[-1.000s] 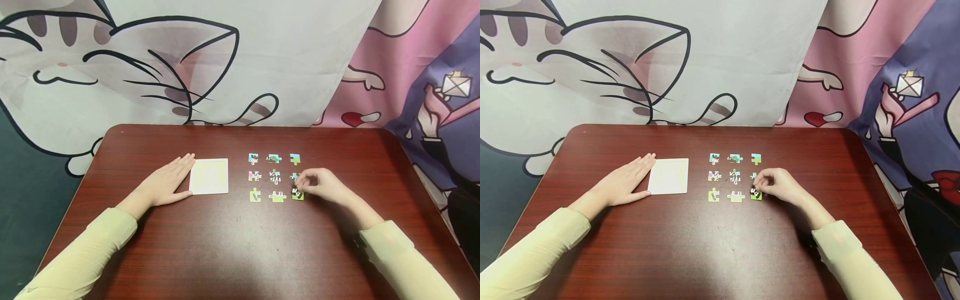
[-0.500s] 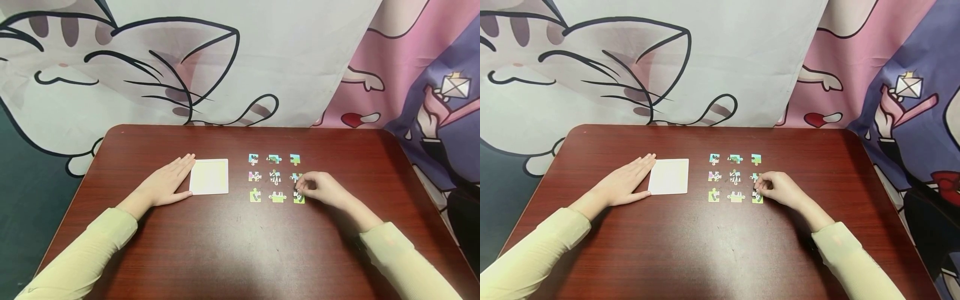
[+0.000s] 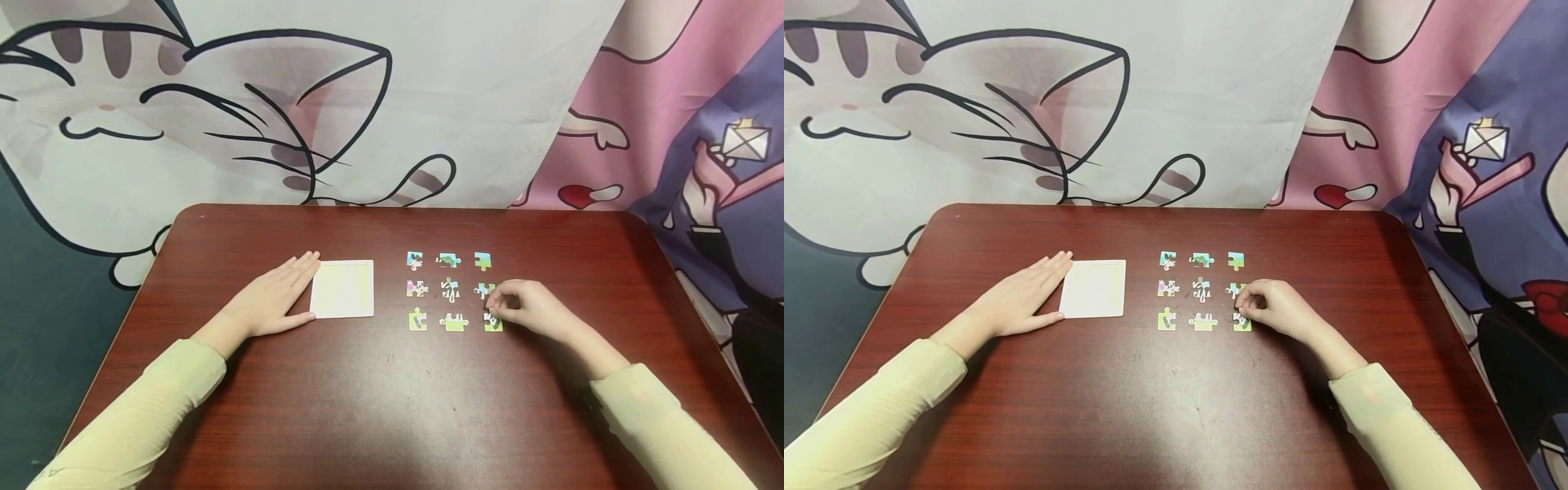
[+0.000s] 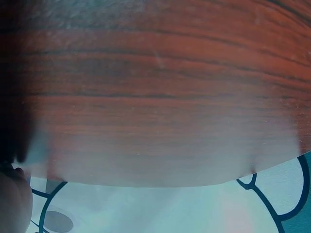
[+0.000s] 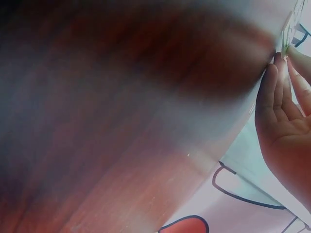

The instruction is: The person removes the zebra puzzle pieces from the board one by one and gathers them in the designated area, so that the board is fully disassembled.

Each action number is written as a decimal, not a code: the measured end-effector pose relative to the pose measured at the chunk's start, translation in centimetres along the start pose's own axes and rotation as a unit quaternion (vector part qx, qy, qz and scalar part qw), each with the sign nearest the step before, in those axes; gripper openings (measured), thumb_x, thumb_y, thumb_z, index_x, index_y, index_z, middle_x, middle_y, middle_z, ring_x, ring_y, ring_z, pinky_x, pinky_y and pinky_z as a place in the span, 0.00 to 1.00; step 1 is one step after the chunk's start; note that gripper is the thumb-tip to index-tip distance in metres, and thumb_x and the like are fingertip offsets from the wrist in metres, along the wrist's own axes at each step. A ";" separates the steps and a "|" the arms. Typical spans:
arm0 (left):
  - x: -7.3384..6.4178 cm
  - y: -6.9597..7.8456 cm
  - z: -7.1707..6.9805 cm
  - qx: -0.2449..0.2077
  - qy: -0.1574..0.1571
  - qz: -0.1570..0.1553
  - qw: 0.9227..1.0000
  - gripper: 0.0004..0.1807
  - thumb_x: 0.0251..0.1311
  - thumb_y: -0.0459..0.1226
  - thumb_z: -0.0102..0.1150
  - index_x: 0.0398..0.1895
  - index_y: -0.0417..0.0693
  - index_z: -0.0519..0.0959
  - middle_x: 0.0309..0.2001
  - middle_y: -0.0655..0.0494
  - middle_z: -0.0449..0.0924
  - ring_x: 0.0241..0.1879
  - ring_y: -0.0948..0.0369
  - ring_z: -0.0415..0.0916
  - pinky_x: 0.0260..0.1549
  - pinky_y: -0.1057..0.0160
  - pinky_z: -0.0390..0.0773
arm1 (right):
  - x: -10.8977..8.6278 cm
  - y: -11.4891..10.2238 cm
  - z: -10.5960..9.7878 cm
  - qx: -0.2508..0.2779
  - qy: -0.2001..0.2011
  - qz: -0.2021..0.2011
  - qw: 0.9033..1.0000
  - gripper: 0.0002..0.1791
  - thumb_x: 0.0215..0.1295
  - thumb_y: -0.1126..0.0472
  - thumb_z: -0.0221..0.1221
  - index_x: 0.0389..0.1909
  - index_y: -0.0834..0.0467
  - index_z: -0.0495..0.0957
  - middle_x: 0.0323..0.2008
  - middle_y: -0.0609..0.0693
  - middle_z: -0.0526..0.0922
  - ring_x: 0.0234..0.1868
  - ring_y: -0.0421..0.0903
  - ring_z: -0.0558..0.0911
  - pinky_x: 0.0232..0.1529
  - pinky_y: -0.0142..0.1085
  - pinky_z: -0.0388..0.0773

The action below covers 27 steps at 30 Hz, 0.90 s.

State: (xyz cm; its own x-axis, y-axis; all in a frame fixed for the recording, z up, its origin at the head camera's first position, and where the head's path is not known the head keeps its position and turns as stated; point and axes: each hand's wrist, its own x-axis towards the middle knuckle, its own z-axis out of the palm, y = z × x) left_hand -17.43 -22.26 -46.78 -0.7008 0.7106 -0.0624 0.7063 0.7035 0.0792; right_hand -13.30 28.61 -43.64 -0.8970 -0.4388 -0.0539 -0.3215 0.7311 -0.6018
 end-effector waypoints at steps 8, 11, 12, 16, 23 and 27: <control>-0.1 -0.1 -0.1 0.000 -0.003 -0.001 1.000 0.54 0.72 0.61 0.56 0.85 0.34 0.50 0.86 0.39 0.47 0.86 0.45 0.49 0.85 0.45 0.55 | 0.2 0.0 0.0 -0.005 0.002 -0.003 1.000 0.07 0.63 0.69 0.73 0.38 0.55 0.88 0.34 0.43 0.88 0.36 0.40 0.83 0.42 0.31 0.84; -0.1 -0.2 -0.1 0.001 -0.004 -0.003 1.000 0.53 0.72 0.60 0.56 0.85 0.33 0.50 0.86 0.39 0.47 0.86 0.45 0.49 0.84 0.45 0.55 | 0.3 0.0 0.0 -0.004 0.004 -0.002 1.000 0.07 0.63 0.69 0.73 0.38 0.55 0.88 0.35 0.44 0.89 0.37 0.40 0.83 0.43 0.31 0.84; -0.1 -0.2 -0.1 0.001 -0.004 -0.003 1.000 0.53 0.72 0.60 0.56 0.85 0.33 0.50 0.86 0.39 0.47 0.86 0.45 0.49 0.84 0.45 0.55 | 0.3 0.0 -0.1 -0.004 0.004 -0.001 1.000 0.07 0.63 0.69 0.73 0.39 0.55 0.88 0.35 0.44 0.89 0.37 0.40 0.83 0.43 0.31 0.84; -0.1 -0.3 -0.3 0.002 -0.006 -0.004 1.000 0.54 0.72 0.61 0.56 0.84 0.33 0.51 0.86 0.38 0.48 0.86 0.45 0.49 0.85 0.45 0.55 | 0.4 -0.1 -0.2 -0.003 0.006 0.000 1.000 0.07 0.63 0.69 0.73 0.39 0.55 0.88 0.35 0.44 0.89 0.37 0.40 0.83 0.44 0.31 0.84; 0.1 -0.1 -0.5 0.003 -0.005 -0.004 1.000 0.54 0.71 0.61 0.57 0.84 0.32 0.52 0.85 0.37 0.50 0.85 0.44 0.50 0.84 0.45 0.55 | 0.4 -0.1 -0.1 -0.001 0.011 -0.001 1.000 0.07 0.65 0.69 0.71 0.40 0.55 0.89 0.36 0.44 0.89 0.38 0.38 0.82 0.44 0.30 0.84; 0.0 -0.1 -0.4 0.002 -0.007 -0.007 1.000 0.54 0.71 0.61 0.57 0.84 0.32 0.52 0.85 0.37 0.50 0.85 0.44 0.50 0.84 0.45 0.55 | 0.3 -0.1 -0.1 -0.012 0.012 -0.003 1.000 0.06 0.66 0.67 0.70 0.41 0.54 0.89 0.35 0.45 0.89 0.38 0.38 0.82 0.45 0.31 0.84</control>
State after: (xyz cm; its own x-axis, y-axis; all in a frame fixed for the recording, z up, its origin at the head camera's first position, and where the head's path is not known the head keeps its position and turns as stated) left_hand -17.54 -22.29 -46.42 -0.7095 0.7004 -0.0776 0.6964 0.7137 0.0749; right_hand -13.52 28.47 -43.54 -0.9023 -0.4301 -0.0306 -0.3335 0.7411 -0.5827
